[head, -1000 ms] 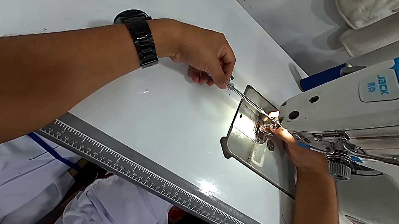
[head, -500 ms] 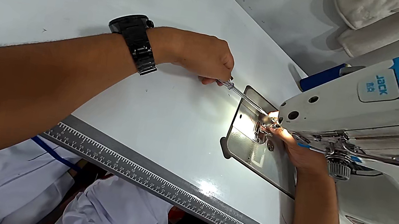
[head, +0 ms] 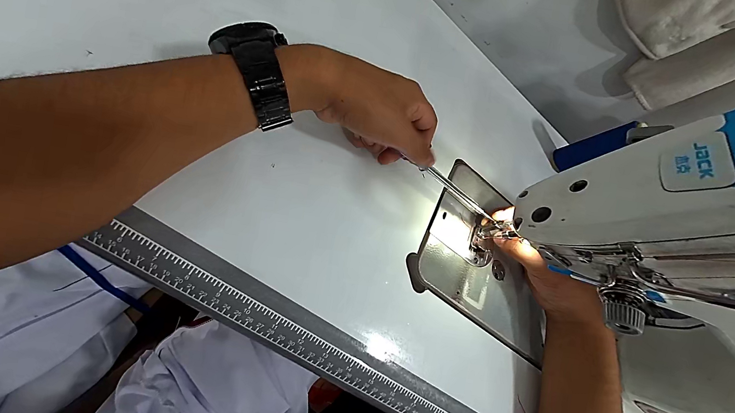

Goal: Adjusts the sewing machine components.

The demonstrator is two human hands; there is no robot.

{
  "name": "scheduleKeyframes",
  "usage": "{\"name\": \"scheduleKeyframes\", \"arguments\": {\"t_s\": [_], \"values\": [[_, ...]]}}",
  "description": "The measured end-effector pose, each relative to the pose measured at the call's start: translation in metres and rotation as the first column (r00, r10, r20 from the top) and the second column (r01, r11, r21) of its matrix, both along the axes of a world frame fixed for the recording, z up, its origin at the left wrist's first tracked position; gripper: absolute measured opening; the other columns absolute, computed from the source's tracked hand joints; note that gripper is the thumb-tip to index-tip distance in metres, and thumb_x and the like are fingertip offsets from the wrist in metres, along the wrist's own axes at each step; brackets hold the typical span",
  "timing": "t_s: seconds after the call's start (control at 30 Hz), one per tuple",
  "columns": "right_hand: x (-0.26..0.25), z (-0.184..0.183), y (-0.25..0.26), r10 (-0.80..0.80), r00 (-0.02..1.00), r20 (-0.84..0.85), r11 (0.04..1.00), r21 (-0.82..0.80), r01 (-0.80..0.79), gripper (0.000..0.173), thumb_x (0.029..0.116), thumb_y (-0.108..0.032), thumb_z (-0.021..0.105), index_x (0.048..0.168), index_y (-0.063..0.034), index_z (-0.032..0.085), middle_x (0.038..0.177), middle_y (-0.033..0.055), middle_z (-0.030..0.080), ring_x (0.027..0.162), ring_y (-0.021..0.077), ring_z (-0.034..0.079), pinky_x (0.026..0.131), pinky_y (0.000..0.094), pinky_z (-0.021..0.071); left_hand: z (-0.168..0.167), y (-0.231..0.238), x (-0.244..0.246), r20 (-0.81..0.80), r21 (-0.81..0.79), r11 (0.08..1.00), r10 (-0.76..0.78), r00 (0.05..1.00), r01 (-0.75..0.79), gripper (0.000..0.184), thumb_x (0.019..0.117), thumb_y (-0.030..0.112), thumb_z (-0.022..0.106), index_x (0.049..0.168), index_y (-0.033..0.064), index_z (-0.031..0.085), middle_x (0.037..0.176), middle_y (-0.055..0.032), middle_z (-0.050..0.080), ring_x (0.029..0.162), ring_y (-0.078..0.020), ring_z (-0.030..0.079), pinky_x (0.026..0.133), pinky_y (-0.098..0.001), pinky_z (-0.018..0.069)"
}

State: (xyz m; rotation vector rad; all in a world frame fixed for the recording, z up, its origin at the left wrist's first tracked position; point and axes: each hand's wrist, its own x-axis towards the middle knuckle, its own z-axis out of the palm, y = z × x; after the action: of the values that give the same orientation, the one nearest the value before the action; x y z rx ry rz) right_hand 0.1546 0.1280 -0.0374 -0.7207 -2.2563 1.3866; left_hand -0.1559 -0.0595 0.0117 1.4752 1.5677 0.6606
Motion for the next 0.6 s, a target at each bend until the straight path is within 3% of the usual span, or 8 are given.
{"name": "scheduleKeyframes", "arguments": {"t_s": [0.03,0.1,0.2,0.3,0.4,0.53,0.6], "values": [[0.000,0.000,0.000,0.000,1.000,0.012,1.000,0.006,-0.001,0.027,0.0809,-0.010,0.077,0.107,-0.0116,0.072,0.099,-0.0026,0.073,0.092,0.0055,0.069,0.085,0.0229,0.0577,0.003,-0.002,0.005,0.028,-0.059,0.997,0.044,0.999,-0.042,0.035,0.1097,0.034,0.046,0.094,0.0110,0.067,0.065,0.0018,0.055,0.049,-0.0042,0.042,0.045,-0.0186,0.0292],[-0.001,0.001,-0.001,-0.003,1.000,0.009,1.000,0.006,0.003,0.026,0.0815,-0.010,0.077,0.107,-0.0113,0.072,0.099,-0.0029,0.073,0.093,0.0050,0.069,0.086,0.0227,0.0575,0.009,-0.003,0.008,0.060,-0.133,0.988,0.089,0.994,-0.080,0.042,0.1118,0.033,0.038,0.093,0.0105,0.068,0.062,0.0021,0.053,0.046,-0.0038,0.039,0.044,-0.0179,0.0279],[-0.004,0.004,-0.004,0.017,1.000,0.016,1.000,0.012,-0.017,0.025,0.0818,-0.013,0.076,0.106,-0.0120,0.072,0.098,-0.0037,0.072,0.093,0.0044,0.068,0.086,0.0219,0.0570,0.006,-0.002,0.003,0.042,-0.072,0.997,0.023,0.999,-0.020,0.031,0.1097,0.024,0.048,0.094,0.0054,0.067,0.063,0.0010,0.052,0.049,-0.0036,0.041,0.047,-0.0177,0.0315],[-0.001,0.002,0.000,0.033,0.999,0.022,0.999,0.027,-0.034,0.026,0.0821,-0.017,0.078,0.107,-0.0118,0.072,0.098,-0.0021,0.072,0.091,0.0066,0.069,0.084,0.0238,0.0576,0.000,0.001,-0.004,0.041,-0.017,0.999,-0.029,0.999,0.030,0.028,0.1074,0.024,0.053,0.094,0.0047,0.069,0.064,0.0010,0.056,0.049,-0.0025,0.044,0.046,-0.0161,0.0334],[-0.001,0.003,-0.003,-0.023,0.999,0.036,1.000,0.023,0.022,0.021,0.0819,-0.013,0.077,0.103,-0.0130,0.072,0.091,-0.0040,0.072,0.080,0.0040,0.068,0.075,0.0216,0.0578,-0.001,0.002,-0.009,0.102,-0.014,0.999,-0.038,0.994,0.040,0.029,0.1070,0.025,0.054,0.097,0.0047,0.071,0.064,0.0009,0.056,0.047,-0.0016,0.043,0.045,-0.0152,0.0325],[-0.001,0.004,-0.002,0.028,0.999,0.029,0.999,0.030,-0.029,0.024,0.0829,-0.014,0.076,0.106,-0.0130,0.072,0.097,-0.0044,0.072,0.089,0.0036,0.068,0.082,0.0207,0.0571,-0.007,0.006,-0.015,0.175,-0.009,0.999,-0.041,0.984,0.044,0.028,0.1068,0.025,0.054,0.098,0.0049,0.071,0.063,0.0003,0.056,0.046,-0.0014,0.044,0.042,-0.0144,0.0309],[0.000,0.003,-0.004,0.018,1.000,-0.018,1.000,-0.011,-0.018,0.024,0.0823,-0.009,0.076,0.106,-0.0124,0.072,0.099,-0.0044,0.073,0.093,0.0038,0.069,0.085,0.0210,0.0574,-0.010,0.006,-0.015,0.182,-0.005,0.999,-0.032,0.983,0.034,0.024,0.1061,0.024,0.056,0.102,0.0054,0.071,0.064,-0.0002,0.056,0.046,-0.0022,0.044,0.042,-0.0145,0.0311]]}}
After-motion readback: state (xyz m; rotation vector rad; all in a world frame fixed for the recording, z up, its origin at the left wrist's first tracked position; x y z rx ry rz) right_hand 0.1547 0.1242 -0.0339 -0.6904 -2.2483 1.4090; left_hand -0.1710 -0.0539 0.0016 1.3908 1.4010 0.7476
